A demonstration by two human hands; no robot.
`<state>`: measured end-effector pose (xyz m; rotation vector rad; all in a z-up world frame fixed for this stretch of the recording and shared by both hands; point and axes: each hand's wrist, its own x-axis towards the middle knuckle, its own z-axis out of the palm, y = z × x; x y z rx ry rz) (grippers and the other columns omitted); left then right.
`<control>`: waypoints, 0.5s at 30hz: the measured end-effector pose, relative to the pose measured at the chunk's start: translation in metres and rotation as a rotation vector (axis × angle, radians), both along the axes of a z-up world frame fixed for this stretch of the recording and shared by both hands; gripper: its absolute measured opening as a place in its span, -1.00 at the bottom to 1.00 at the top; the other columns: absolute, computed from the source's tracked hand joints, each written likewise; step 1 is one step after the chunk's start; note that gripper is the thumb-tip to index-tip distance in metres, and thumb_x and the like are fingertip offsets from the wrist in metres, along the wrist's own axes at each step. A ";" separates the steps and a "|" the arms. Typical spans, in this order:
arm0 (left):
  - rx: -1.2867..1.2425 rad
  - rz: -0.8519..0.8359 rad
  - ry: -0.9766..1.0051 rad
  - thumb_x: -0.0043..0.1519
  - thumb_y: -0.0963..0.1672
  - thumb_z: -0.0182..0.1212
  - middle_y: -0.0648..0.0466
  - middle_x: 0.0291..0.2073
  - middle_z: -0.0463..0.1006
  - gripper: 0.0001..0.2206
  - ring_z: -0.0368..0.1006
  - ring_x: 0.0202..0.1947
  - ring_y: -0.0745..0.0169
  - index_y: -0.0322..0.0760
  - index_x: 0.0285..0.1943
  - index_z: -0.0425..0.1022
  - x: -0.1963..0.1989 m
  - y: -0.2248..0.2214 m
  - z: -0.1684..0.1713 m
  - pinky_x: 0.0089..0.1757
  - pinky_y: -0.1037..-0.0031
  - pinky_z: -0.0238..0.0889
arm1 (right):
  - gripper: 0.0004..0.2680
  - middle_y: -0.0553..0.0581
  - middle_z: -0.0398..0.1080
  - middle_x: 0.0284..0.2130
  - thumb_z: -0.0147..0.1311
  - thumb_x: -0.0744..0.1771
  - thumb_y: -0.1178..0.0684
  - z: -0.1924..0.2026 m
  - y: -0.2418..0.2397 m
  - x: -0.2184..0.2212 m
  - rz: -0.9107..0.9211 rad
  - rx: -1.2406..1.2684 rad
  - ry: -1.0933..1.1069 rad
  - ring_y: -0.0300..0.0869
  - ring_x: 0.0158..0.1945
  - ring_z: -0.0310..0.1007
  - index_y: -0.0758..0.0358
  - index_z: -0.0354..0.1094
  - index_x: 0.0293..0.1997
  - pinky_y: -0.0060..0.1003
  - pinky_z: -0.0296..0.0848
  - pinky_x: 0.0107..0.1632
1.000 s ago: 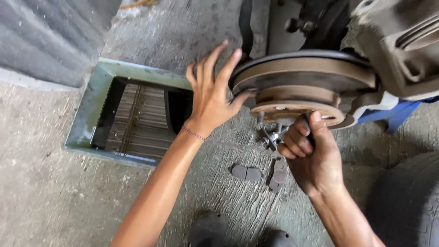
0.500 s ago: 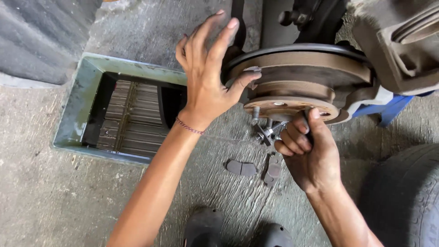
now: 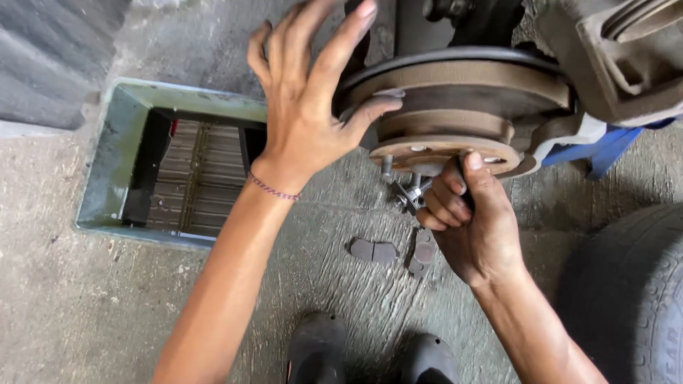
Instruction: The recorder is replacing the brake pads on a vehicle, manipulating the caliper and lug bolts.
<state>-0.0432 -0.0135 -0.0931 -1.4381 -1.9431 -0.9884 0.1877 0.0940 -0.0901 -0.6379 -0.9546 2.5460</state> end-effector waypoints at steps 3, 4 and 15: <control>-0.093 0.038 0.088 0.19 0.25 0.32 0.06 0.48 0.18 -0.21 0.07 0.46 0.07 0.11 0.60 0.22 0.009 0.023 0.020 0.36 0.03 -0.19 | -0.69 -0.15 -0.07 -0.64 -0.04 0.44 -0.24 0.006 -0.004 -0.004 0.001 0.024 0.004 -0.35 -0.54 -0.13 0.10 0.09 -0.38 -0.38 -0.05 -0.39; -0.092 0.046 0.083 0.19 0.25 0.32 0.06 0.48 0.18 -0.21 0.07 0.46 0.07 0.11 0.60 0.22 0.015 0.031 0.023 0.36 0.03 -0.19 | -0.69 -0.15 -0.07 -0.64 -0.04 0.44 -0.24 0.008 -0.003 -0.003 0.008 0.025 0.000 -0.35 -0.54 -0.13 0.10 0.09 -0.38 -0.38 -0.05 -0.39; 0.020 0.061 -0.011 0.26 0.25 0.38 0.05 0.40 0.28 -0.25 0.20 0.41 0.08 -0.03 0.52 0.25 -0.012 -0.012 -0.036 0.31 0.04 -0.16 | -0.70 -0.19 -0.08 -0.65 -0.12 0.47 -0.21 0.001 -0.006 -0.003 -0.068 0.014 0.007 -0.37 -0.54 -0.16 0.07 0.08 -0.38 -0.39 -0.04 -0.34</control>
